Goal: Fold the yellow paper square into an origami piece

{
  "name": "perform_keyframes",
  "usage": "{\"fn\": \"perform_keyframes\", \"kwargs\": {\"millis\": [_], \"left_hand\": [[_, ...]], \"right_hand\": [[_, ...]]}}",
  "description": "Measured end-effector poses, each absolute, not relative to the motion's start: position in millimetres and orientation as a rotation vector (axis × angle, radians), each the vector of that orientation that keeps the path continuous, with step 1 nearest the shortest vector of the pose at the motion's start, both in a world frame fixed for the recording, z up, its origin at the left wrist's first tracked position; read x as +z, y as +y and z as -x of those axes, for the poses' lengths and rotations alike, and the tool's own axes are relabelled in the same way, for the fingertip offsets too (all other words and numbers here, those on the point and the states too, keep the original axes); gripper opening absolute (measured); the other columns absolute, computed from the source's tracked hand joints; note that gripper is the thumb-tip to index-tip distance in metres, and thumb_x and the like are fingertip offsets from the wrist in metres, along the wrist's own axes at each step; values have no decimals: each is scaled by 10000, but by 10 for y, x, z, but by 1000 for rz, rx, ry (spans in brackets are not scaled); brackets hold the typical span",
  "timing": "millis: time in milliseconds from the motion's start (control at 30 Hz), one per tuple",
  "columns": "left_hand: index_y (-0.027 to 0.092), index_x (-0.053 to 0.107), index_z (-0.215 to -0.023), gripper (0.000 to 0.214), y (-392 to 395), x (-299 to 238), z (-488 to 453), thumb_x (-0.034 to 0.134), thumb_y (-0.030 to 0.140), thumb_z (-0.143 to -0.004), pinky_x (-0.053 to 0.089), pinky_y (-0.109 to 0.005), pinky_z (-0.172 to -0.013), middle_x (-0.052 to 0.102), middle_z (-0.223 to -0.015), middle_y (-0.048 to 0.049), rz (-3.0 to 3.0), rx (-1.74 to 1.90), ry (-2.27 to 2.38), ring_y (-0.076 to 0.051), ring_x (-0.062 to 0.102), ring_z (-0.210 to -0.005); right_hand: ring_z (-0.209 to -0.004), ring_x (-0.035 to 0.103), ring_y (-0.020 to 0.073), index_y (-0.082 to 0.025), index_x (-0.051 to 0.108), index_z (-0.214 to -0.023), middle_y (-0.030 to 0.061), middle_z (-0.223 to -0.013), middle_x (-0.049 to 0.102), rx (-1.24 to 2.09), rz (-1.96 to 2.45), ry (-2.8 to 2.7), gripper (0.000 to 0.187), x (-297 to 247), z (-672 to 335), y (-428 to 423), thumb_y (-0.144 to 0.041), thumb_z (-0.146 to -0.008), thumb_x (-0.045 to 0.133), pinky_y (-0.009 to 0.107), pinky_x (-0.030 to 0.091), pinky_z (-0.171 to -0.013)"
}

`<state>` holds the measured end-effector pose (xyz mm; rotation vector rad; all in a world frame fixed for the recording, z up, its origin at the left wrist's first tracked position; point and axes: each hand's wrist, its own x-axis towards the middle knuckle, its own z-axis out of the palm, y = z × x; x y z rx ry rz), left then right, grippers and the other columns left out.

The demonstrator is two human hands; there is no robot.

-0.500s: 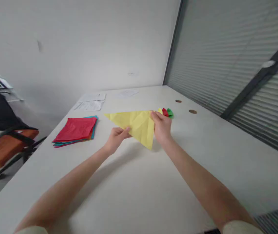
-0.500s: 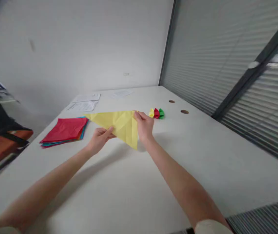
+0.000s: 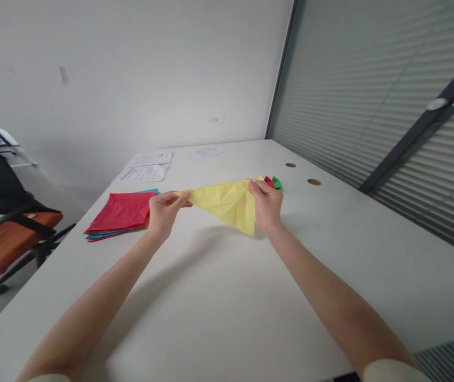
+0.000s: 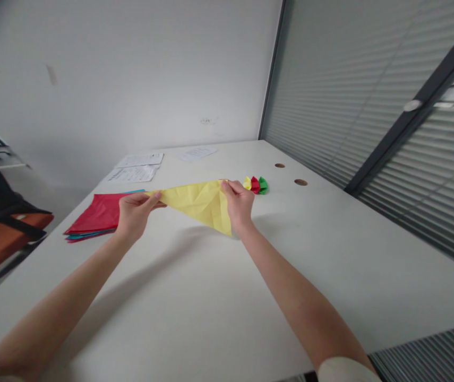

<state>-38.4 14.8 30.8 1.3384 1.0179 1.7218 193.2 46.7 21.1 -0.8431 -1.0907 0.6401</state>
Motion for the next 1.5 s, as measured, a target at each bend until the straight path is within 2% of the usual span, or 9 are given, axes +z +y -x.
{"fn": "perform_keyframes", "kwargs": {"millis": [100,333,533,700,833,933,1133,1333,1500], "left_hand": [[145,725,-641,268,152,305,427,809,399,-647,587,-287,-607,721,-648,-59,-1454,1741,1083,-163,676,-574],[162,730,-617,246,115,313,428,778,391,-694,559,-272,-622,727,-657,-63,-1621,1777,1096,-165,681,-620],[154,736,-660,251,91,332,399,776,400,-682,565,-288,-605,728,-662,-61,-1592,1777,1085,-166,673,-597],[155,702,-638,291,106,343,419,757,435,-696,575,-299,-630,717,-647,-62,-1544,1734,1118,-165,675,-585],[147,669,-616,326,102,390,462,726,451,-721,516,-252,-488,684,-579,-48,-1540,1656,1171,-124,601,-444],[145,666,-611,281,85,428,488,749,397,-703,485,-232,-462,685,-584,-46,-1588,1618,1163,-110,580,-434],[152,669,-594,249,81,441,504,762,359,-698,462,-205,-414,659,-530,-33,-1651,1657,1115,-101,562,-405],[152,692,-630,296,73,431,480,777,431,-679,486,-209,-415,666,-541,-39,-1695,1681,1090,-113,582,-426],[153,704,-628,297,72,431,462,787,436,-668,494,-214,-425,670,-544,-38,-1683,1708,1047,-114,589,-434]], "right_hand": [[-632,457,112,-192,672,-647,-32,-635,509,643,819,-1093,263,194,-1958,497,-440,-727,708,260,407,-637],[-646,489,122,-201,699,-663,-23,-650,535,657,824,-1081,264,202,-1991,510,-458,-720,714,272,434,-654],[-651,498,124,-204,712,-688,-20,-658,551,639,823,-1097,249,219,-1992,513,-449,-731,705,277,435,-653],[-654,498,129,-210,700,-648,-17,-633,555,502,855,-1160,263,278,-1986,463,-451,-753,686,280,435,-655],[-665,511,131,-217,720,-697,-14,-653,575,422,871,-1206,243,306,-2005,437,-439,-775,661,282,435,-656],[-662,514,130,-213,726,-719,-14,-662,583,415,870,-1220,239,308,-2029,446,-436,-773,660,280,431,-648],[-657,529,135,-213,720,-687,-14,-648,601,505,885,-1173,244,308,-2047,492,-452,-730,695,281,434,-648],[-640,554,145,-199,729,-710,-5,-653,627,668,917,-1107,282,297,-2068,543,-478,-669,729,291,446,-632],[-613,540,127,-198,713,-656,-20,-636,599,702,854,-1102,233,293,-2078,562,-429,-675,737,278,434,-619]]}}
